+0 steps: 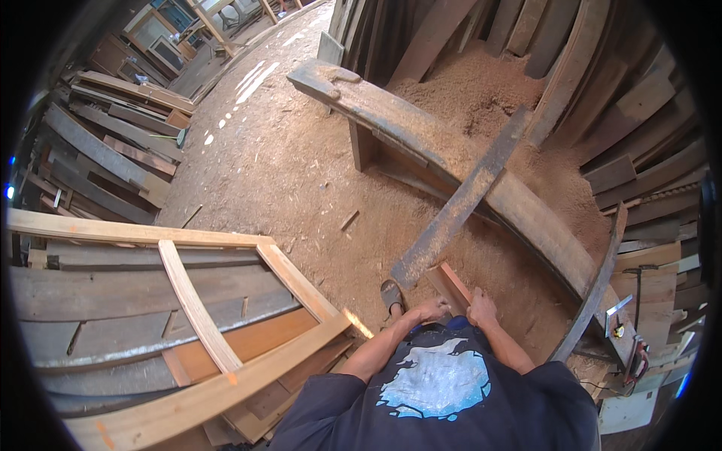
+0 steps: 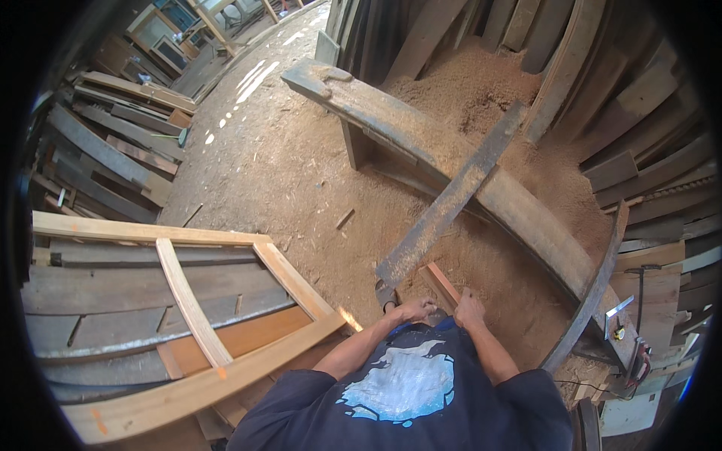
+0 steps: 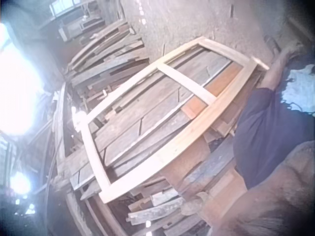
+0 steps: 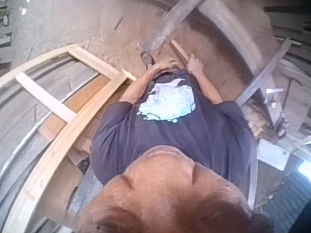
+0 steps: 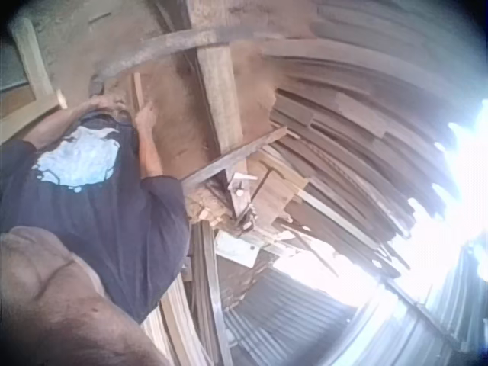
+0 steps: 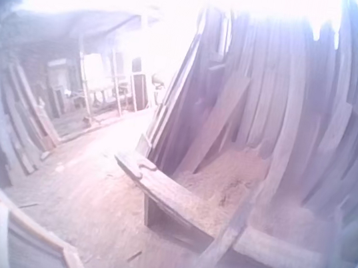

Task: The person measures a large wooden board with a tape measure, checks the edges of a smaller wooden strip with a square, and then sands the edge of the strip using an electric sander.

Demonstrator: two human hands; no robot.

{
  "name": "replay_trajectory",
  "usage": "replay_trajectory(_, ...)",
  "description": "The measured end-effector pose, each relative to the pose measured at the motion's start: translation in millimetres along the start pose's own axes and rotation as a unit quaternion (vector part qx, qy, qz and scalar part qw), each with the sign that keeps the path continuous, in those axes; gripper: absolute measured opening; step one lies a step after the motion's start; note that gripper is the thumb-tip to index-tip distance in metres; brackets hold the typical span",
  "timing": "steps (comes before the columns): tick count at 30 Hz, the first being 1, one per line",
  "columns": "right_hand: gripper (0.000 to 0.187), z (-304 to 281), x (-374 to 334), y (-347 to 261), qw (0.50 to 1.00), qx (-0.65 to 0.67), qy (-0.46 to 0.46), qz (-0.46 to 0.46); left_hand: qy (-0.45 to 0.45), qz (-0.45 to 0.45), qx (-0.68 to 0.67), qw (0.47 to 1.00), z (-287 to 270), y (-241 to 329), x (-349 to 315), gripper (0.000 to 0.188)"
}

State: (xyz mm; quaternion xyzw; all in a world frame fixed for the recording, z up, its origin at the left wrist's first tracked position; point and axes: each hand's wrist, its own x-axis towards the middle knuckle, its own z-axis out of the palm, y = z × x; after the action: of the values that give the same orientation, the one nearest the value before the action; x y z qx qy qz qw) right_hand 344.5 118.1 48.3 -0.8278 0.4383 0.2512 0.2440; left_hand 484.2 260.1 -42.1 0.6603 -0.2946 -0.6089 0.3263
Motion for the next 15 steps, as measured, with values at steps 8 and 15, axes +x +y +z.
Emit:
replay_trajectory(8,0.06,-27,1,-62,0.984,0.063,-0.016,0.166,-0.197,0.131,0.195,0.952,-125,-55,-47,0.041)
replay_trajectory(15,0.06,-13,19,-62,0.963,0.112,0.051,0.241,0.04,-0.145,-0.01,0.989,-229,-167,-76,0.025)
